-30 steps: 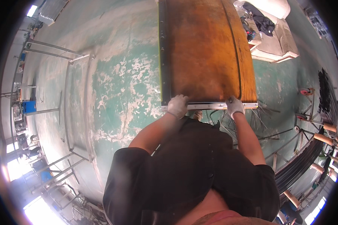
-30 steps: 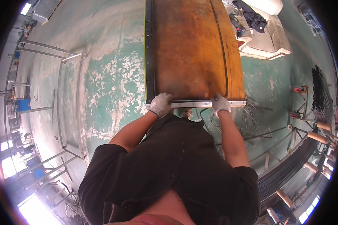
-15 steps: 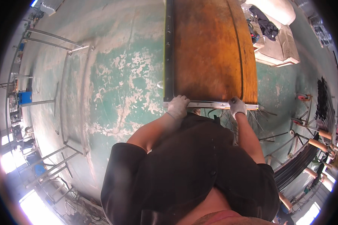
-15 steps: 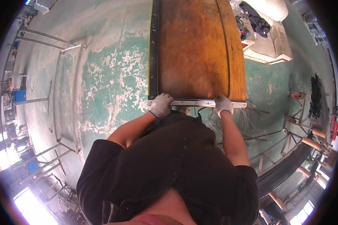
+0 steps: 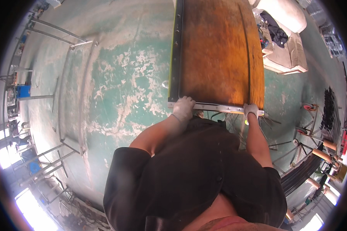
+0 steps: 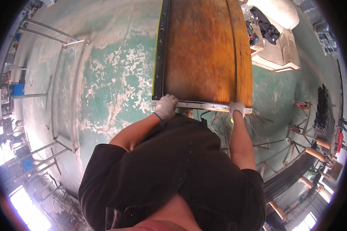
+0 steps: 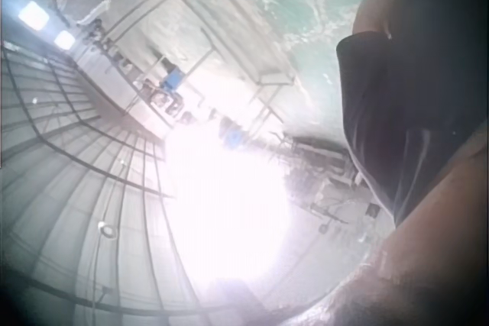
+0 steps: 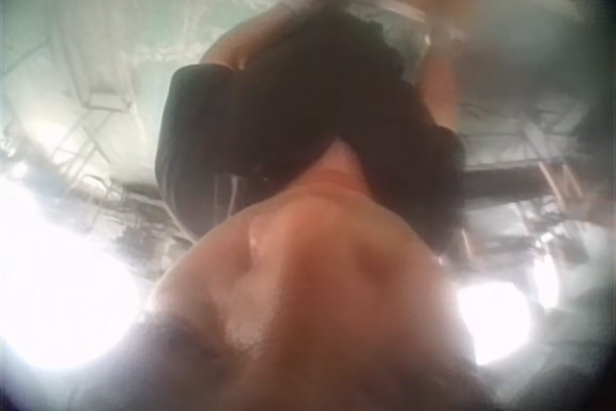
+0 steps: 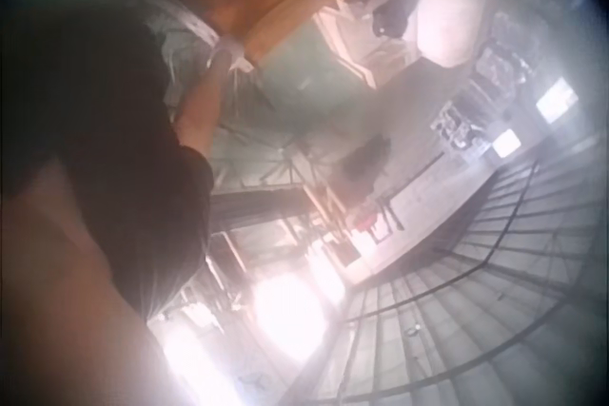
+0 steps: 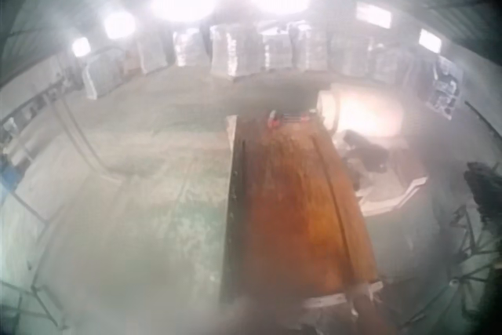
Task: The person feeds long metal rods into a bending machine, bends them, and removes the finished pieces. They then measure a rod on a wooden table and adjust the machine's bending arm using a wrench.
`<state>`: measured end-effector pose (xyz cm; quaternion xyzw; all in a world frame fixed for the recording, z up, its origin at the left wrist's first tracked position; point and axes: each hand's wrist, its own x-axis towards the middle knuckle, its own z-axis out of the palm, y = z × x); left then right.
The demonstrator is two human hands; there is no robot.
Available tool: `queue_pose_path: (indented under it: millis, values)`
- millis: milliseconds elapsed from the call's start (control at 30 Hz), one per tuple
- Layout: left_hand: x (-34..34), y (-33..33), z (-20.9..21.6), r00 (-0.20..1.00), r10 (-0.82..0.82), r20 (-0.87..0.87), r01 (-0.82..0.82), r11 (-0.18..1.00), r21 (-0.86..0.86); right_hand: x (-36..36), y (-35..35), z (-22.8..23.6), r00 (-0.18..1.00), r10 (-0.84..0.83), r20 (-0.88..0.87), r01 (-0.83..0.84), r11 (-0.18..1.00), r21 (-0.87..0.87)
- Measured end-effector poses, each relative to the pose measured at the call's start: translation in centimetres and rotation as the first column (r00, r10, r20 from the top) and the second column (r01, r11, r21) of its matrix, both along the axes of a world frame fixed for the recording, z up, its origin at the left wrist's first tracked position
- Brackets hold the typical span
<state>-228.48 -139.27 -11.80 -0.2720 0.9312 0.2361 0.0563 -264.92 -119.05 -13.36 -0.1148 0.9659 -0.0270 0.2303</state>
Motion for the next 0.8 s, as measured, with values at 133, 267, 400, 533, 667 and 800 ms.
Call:
queue_pose_path:
  millis: [133,267,400,533,667,800]
  values:
    - [-0.1,0.2,0.1,1.0,0.026,-0.017,-0.026,1.0,0.014,-1.1,-0.6,0.3,0.996,0.064,0.062,-0.07,0.993,0.099]
    - [-0.8,0.1,-0.2,0.986,0.119,-0.121,-0.102,0.985,0.139,-3.0,0.4,0.0,1.0,-0.012,-0.022,0.013,1.0,0.019]
    - [-2.3,0.4,0.7,0.944,0.245,-0.222,-0.175,0.94,0.292,-6.0,5.1,3.3,0.897,-0.364,0.252,0.443,0.74,-0.506]
    - [-3.3,0.0,1.1,0.88,0.44,-0.177,-0.281,0.784,0.553,-8.8,10.6,11.6,0.926,-0.36,0.117,0.295,0.49,-0.82]
    - [-3.8,-1.7,2.1,0.793,0.564,-0.231,-0.247,0.645,0.723,-6.3,10.3,22.3,0.968,-0.248,0.04,0.086,0.179,-0.98]
    - [-6.3,-4.1,7.7,0.637,0.77,-0.045,-0.094,0.135,0.986,7.5,0.5,30.0,0.999,-0.034,-0.028,-0.02,0.202,-0.979]
